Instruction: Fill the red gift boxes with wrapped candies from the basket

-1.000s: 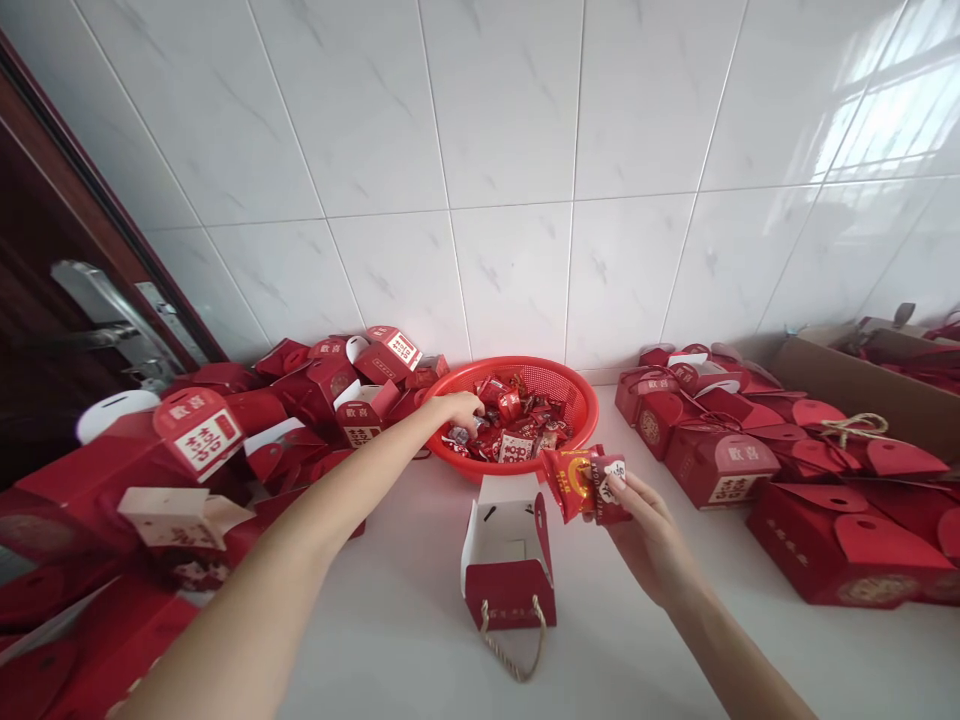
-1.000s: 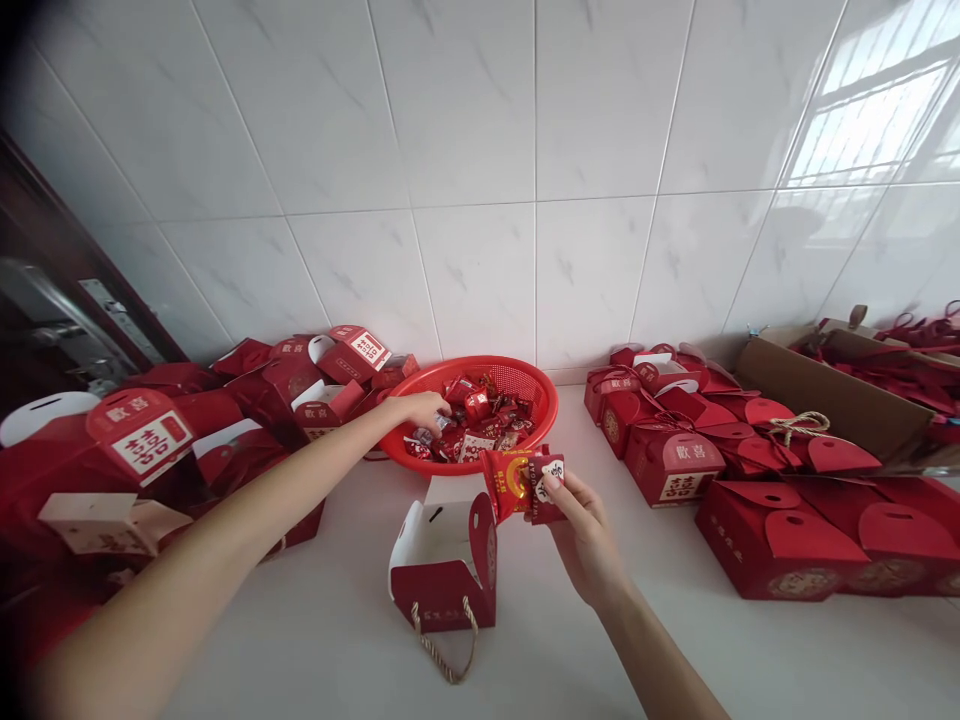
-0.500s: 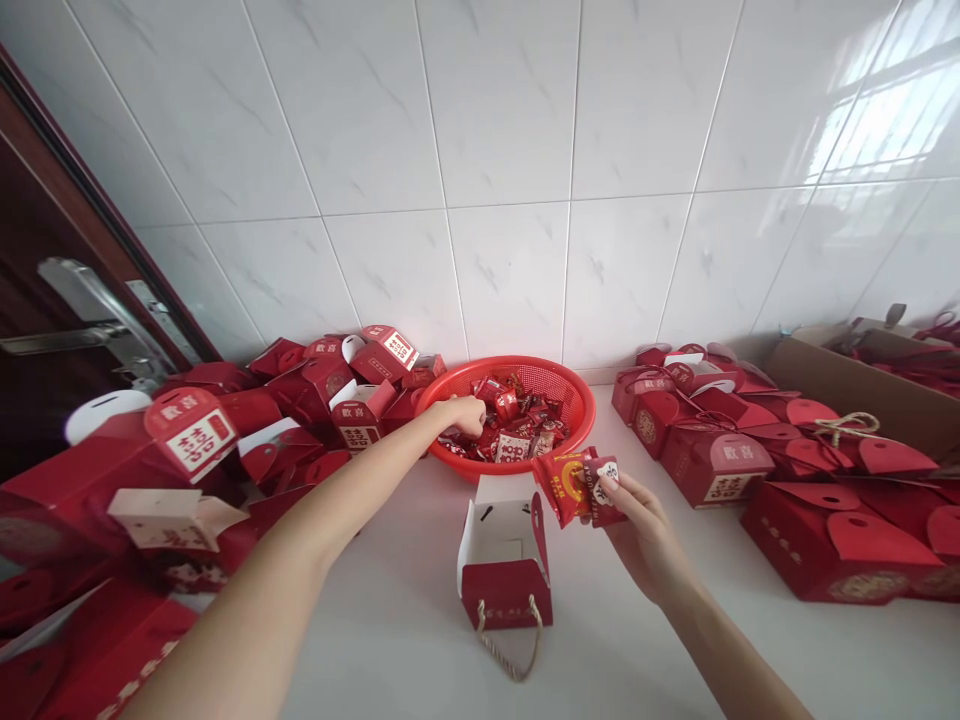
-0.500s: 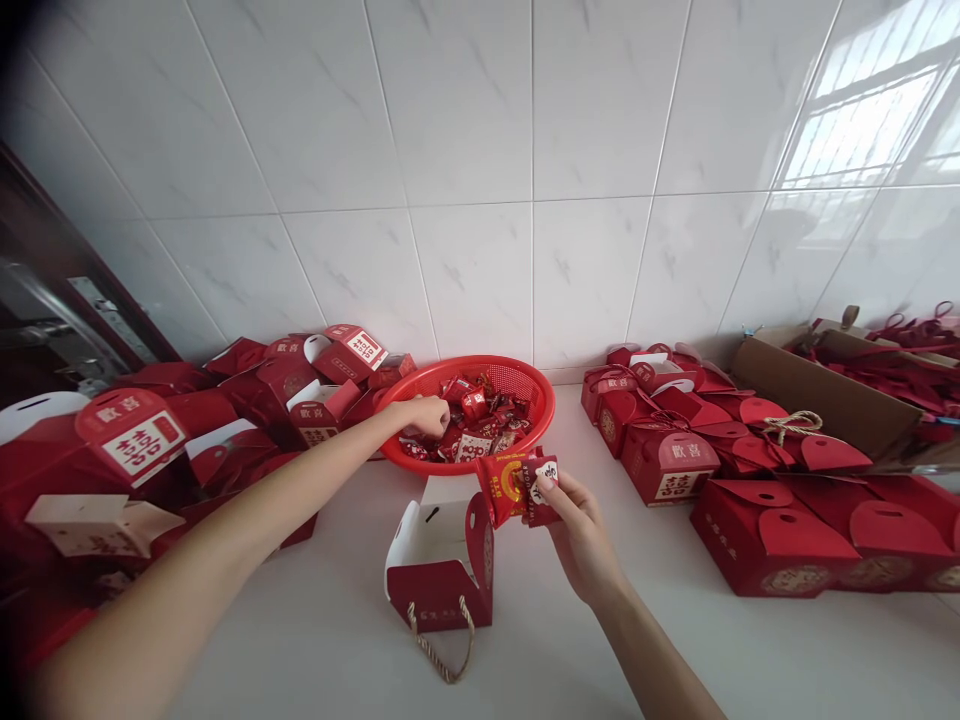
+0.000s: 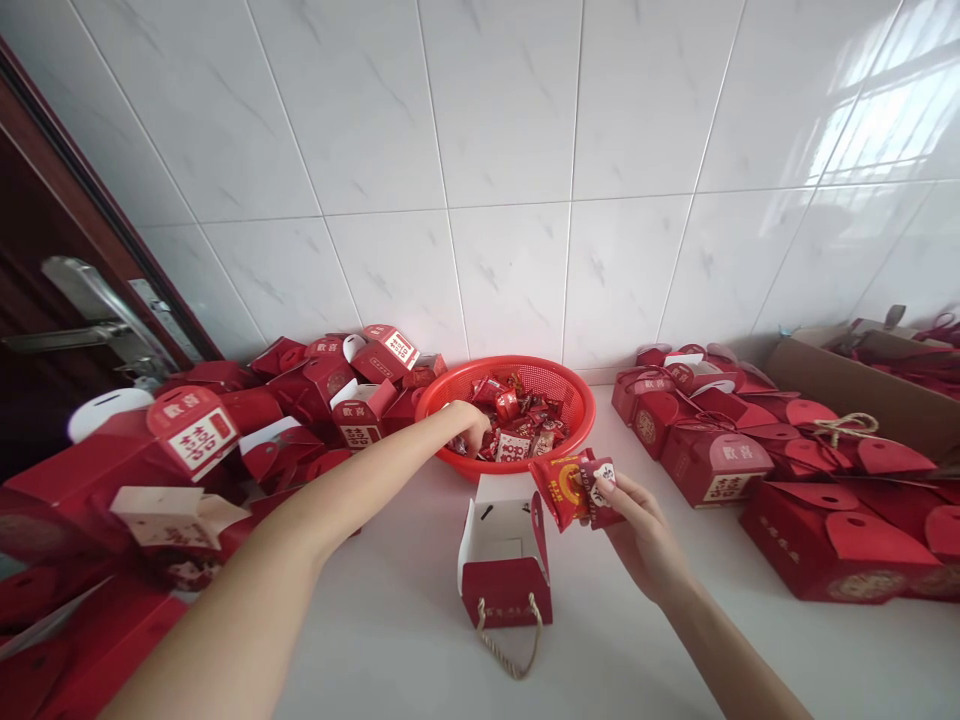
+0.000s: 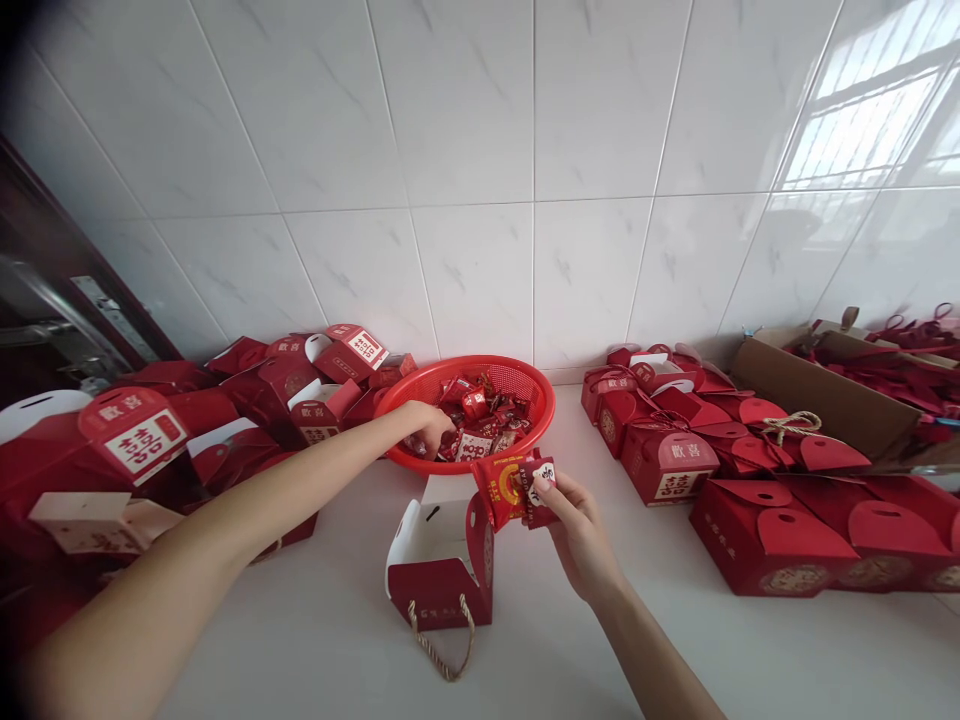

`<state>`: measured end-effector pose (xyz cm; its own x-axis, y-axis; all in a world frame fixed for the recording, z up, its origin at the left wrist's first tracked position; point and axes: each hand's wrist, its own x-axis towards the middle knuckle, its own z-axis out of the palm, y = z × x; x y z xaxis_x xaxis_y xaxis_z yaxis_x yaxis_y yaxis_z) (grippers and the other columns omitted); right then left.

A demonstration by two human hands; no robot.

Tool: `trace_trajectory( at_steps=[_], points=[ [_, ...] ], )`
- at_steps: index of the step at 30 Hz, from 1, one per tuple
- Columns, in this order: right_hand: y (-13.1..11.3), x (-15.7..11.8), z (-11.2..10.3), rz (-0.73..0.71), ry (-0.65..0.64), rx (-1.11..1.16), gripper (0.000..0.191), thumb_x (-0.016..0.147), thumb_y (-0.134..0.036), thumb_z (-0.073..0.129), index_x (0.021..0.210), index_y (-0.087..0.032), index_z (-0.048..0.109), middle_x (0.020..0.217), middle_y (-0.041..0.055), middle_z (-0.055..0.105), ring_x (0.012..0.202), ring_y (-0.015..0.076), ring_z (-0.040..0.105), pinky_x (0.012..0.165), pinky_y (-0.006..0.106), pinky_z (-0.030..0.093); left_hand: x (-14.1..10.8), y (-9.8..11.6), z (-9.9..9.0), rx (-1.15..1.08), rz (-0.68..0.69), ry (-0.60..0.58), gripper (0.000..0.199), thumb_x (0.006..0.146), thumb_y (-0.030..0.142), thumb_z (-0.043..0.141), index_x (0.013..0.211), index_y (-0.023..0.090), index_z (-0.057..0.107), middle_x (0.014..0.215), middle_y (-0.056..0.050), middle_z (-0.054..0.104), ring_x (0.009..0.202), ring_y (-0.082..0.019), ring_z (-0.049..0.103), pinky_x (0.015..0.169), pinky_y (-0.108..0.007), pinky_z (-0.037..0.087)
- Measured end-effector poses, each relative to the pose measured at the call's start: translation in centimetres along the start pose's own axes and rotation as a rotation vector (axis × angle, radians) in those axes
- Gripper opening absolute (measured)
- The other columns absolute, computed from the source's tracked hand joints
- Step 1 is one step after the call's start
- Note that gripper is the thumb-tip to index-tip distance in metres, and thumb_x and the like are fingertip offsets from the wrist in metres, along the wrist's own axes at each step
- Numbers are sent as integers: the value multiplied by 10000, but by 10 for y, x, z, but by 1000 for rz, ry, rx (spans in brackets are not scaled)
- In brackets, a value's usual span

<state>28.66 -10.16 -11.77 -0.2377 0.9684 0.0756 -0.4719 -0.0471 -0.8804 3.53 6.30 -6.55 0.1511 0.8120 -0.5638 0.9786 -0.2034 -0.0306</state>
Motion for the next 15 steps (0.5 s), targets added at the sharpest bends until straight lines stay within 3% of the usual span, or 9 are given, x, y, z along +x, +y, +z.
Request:
trace_trajectory(
  at_steps=[3,7,11,15],
  points=[
    [0,0,0,-1,4,-4,341,747,-493,796,669,-187,666,709,10,537,656,143,442,605,273,388,0,-1,1,39,-16,-24,299,542,269,889,757,162,711,766,-76,698,827,-294,684,767,-410,543],
    [1,-1,1,3,-7,-14,339,747,-501,794,687,-187,680,709,12,528,659,144,438,608,273,393,-6,-4,5,43,21,5,191,859,341,715,871,152,687,901,-45,698,893,-195,663,854,-400,535],
    [1,-1,3,-4,-11,-25,356,741,-512,797,666,-186,675,697,11,521,648,143,433,594,272,390,-13,-5,11,-34,81,76,173,917,325,658,930,153,669,981,-45,682,910,-182,651,836,-375,541],
    [0,0,3,-10,-7,-43,366,733,-527,798,668,-188,678,687,11,534,640,143,439,594,276,397,-16,-5,10,-219,176,150,189,915,329,654,908,140,654,897,-26,667,806,-161,640,749,-336,545]
  ],
)
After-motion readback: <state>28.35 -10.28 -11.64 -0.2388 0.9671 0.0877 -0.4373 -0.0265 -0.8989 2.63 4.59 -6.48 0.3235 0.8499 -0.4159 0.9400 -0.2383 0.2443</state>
